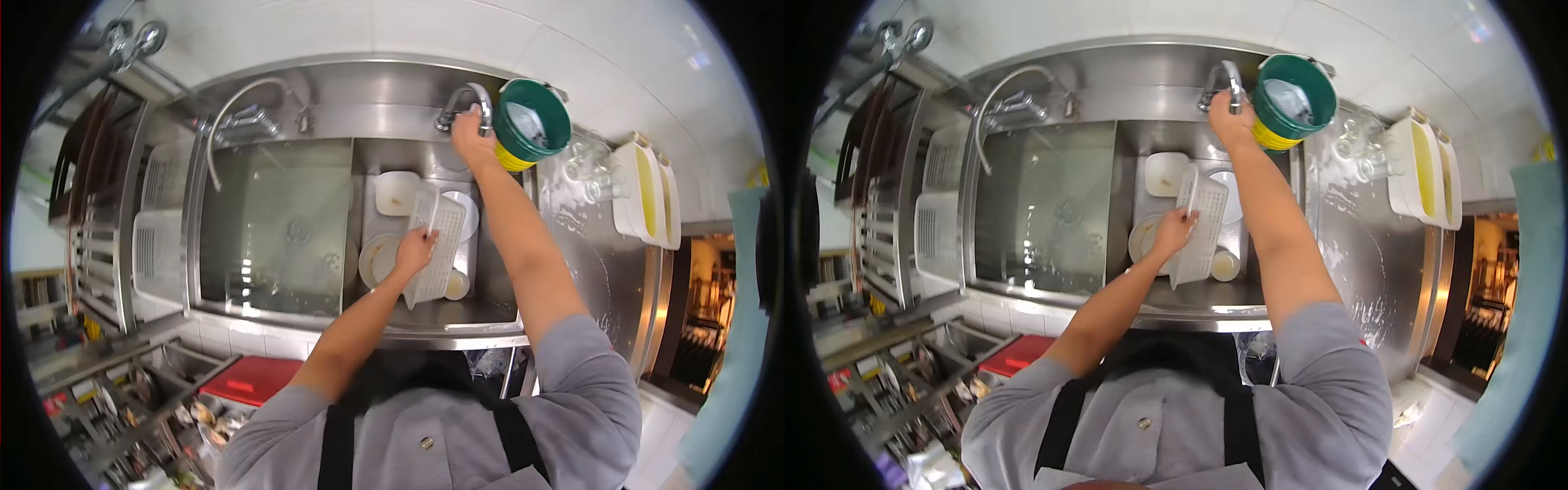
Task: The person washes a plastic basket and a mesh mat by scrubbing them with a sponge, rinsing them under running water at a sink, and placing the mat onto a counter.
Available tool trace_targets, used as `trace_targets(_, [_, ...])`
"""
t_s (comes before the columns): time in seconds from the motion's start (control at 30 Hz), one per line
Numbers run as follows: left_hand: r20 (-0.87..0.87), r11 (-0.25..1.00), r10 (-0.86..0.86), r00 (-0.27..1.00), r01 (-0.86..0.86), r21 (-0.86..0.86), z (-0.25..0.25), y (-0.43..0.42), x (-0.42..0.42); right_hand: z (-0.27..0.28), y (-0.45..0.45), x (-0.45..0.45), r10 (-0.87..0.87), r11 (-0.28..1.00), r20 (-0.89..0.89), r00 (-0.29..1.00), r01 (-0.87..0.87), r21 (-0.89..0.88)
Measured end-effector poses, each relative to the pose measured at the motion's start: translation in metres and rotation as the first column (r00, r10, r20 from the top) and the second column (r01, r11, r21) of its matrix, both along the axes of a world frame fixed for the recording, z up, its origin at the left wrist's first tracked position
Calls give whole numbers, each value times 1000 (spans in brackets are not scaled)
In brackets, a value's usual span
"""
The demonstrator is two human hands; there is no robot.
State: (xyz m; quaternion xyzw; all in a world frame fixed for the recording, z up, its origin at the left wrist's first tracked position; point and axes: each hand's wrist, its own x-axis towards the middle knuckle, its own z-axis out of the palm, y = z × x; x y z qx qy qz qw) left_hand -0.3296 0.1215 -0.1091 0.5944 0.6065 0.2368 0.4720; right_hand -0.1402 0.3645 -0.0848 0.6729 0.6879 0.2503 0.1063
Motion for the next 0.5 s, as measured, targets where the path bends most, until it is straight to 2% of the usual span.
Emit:
trace_targets(0.03, [-46,1000,-4,999,5,9,-2,7,-1,37,-21,-18,-112,977,-405,908,27,-210])
trace_targets(0.07, [-51,1000,19,999,-19,0,0,11,-1,55,-38,-29,-224,944,-519,825,51,-327])
trace_targets(0.1, [-65,999,-34,997,33,-7,2,13,1,64,-50,-35,-309,908,-560,768,63,-414])
trace_targets(0.13, [-79,996,-89,993,88,-7,5,20,4,46,-53,-32,-261,929,-567,781,42,-369])
trace_targets(0.2, [-96,998,-61,994,62,9,-12,31,13,26,-64,-30,-131,974,-575,808,-4,-229])
trace_targets(0.23, [-114,998,-52,992,55,26,-23,36,15,29,-65,-30,-124,972,-573,810,-18,-235])
trace_targets(0.27, [-112,999,-39,993,41,18,-23,43,17,61,-71,-38,-201,948,-645,737,-20,-318])
trace_targets(0.3, [19,1000,-4,1000,3,14,-20,48,18,77,-78,-44,-287,915,-698,656,-29,-404])
trace_targets(0.33, [151,999,31,988,-34,18,-18,59,18,71,-69,-45,-395,878,-708,585,13,-479])
trace_targets(0.37, [158,999,40,987,-44,22,-22,75,18,67,-66,-42,-386,880,-706,593,7,-475])
trace_targets(0.4, [205,994,53,977,-32,-104,-30,87,20,62,-66,-34,-546,817,-837,37,-197,-542])
trace_targets(0.43, [251,973,67,966,-7,-231,-39,97,23,55,-68,-24,-622,783,-599,-505,-401,-475])
trace_targets(0.47, [261,972,63,963,0,-234,-37,103,24,46,-70,-12,-531,846,-427,-732,-429,-316])
trace_targets(0.5, [450,931,184,874,-9,-364,-33,108,23,46,-74,-9,-522,851,-432,-735,-413,-325])
